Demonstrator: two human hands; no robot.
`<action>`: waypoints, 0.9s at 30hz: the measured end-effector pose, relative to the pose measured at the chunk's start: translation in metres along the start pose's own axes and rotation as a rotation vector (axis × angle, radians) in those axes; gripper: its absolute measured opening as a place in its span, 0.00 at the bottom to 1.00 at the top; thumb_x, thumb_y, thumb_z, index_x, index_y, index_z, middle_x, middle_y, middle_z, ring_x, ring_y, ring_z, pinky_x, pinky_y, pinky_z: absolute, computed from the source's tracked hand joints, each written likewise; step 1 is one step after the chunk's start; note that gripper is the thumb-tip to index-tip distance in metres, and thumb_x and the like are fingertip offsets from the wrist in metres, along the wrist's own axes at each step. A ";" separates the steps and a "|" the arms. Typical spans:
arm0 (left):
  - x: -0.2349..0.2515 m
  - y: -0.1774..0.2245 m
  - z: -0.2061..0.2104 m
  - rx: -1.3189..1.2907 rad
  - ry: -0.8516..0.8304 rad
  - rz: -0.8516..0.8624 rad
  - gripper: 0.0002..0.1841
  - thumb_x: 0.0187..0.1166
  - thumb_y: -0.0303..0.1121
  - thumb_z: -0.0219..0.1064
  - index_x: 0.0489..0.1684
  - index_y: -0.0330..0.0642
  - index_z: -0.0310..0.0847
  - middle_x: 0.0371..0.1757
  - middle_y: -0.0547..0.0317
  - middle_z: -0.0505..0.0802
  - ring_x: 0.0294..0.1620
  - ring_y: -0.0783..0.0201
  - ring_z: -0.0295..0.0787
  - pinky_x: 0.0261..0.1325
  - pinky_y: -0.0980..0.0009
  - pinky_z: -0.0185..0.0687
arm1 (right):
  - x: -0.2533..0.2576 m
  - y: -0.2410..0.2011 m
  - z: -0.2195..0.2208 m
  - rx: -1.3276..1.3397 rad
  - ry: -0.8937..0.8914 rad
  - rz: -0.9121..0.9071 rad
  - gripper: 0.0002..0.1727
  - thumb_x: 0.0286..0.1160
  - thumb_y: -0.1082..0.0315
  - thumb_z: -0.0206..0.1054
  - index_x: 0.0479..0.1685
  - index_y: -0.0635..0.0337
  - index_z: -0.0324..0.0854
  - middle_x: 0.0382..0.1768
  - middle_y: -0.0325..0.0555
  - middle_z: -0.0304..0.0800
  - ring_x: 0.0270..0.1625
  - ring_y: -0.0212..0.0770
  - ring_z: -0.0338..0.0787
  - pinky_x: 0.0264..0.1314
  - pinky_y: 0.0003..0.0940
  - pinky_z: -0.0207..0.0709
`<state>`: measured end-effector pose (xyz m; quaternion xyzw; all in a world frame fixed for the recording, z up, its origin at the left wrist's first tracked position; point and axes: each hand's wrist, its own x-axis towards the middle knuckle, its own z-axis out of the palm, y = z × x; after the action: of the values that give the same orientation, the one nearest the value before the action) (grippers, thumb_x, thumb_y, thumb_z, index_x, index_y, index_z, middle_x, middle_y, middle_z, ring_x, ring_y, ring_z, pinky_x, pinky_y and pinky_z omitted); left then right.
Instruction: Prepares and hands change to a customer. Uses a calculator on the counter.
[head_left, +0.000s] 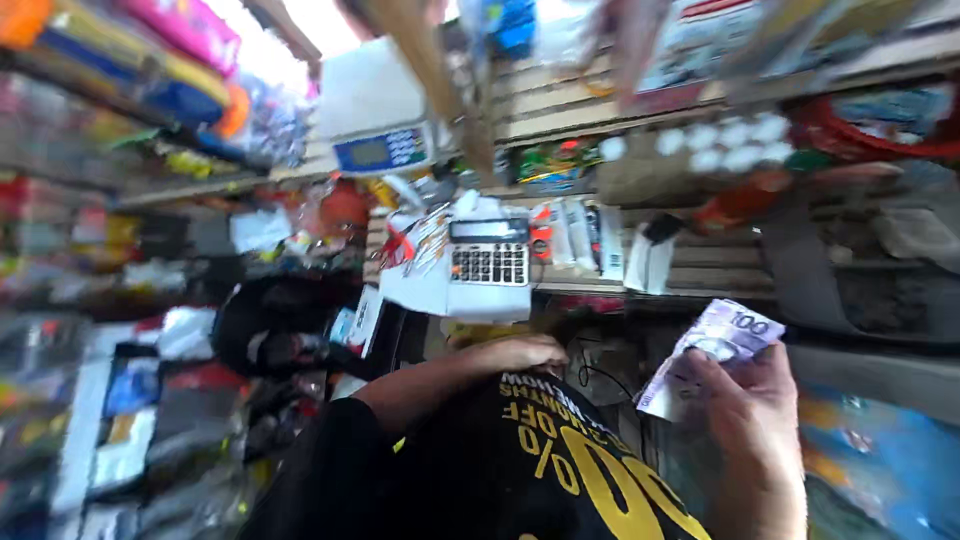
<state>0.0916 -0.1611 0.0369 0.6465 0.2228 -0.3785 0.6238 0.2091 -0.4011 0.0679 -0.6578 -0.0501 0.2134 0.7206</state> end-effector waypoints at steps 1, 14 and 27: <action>-0.018 -0.021 -0.011 0.080 0.070 0.005 0.20 0.91 0.35 0.53 0.65 0.27 0.81 0.56 0.37 0.89 0.56 0.51 0.87 0.65 0.51 0.80 | 0.004 -0.003 0.011 -0.041 -0.078 -0.002 0.39 0.63 0.75 0.74 0.77 0.66 0.59 0.55 0.34 0.88 0.55 0.26 0.91 0.60 0.26 0.89; -0.166 -0.058 -0.126 -1.044 0.520 0.625 0.22 0.91 0.29 0.41 0.76 0.33 0.72 0.66 0.46 0.89 0.65 0.57 0.90 0.72 0.62 0.84 | 0.035 -0.009 0.235 0.324 -0.735 0.693 0.19 0.81 0.63 0.51 0.66 0.56 0.77 0.59 0.52 0.92 0.58 0.48 0.94 0.59 0.45 0.90; -0.206 -0.039 -0.265 -0.913 0.333 0.799 0.22 0.89 0.25 0.47 0.80 0.34 0.69 0.69 0.49 0.88 0.66 0.60 0.89 0.70 0.65 0.83 | 0.053 -0.023 0.379 0.377 -0.395 0.592 0.17 0.89 0.64 0.45 0.57 0.57 0.79 0.45 0.47 0.92 0.44 0.39 0.94 0.46 0.35 0.91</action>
<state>-0.0082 0.1399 0.1533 0.3986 0.1973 0.1228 0.8872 0.1286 -0.0314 0.1288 -0.4462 0.0443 0.5396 0.7126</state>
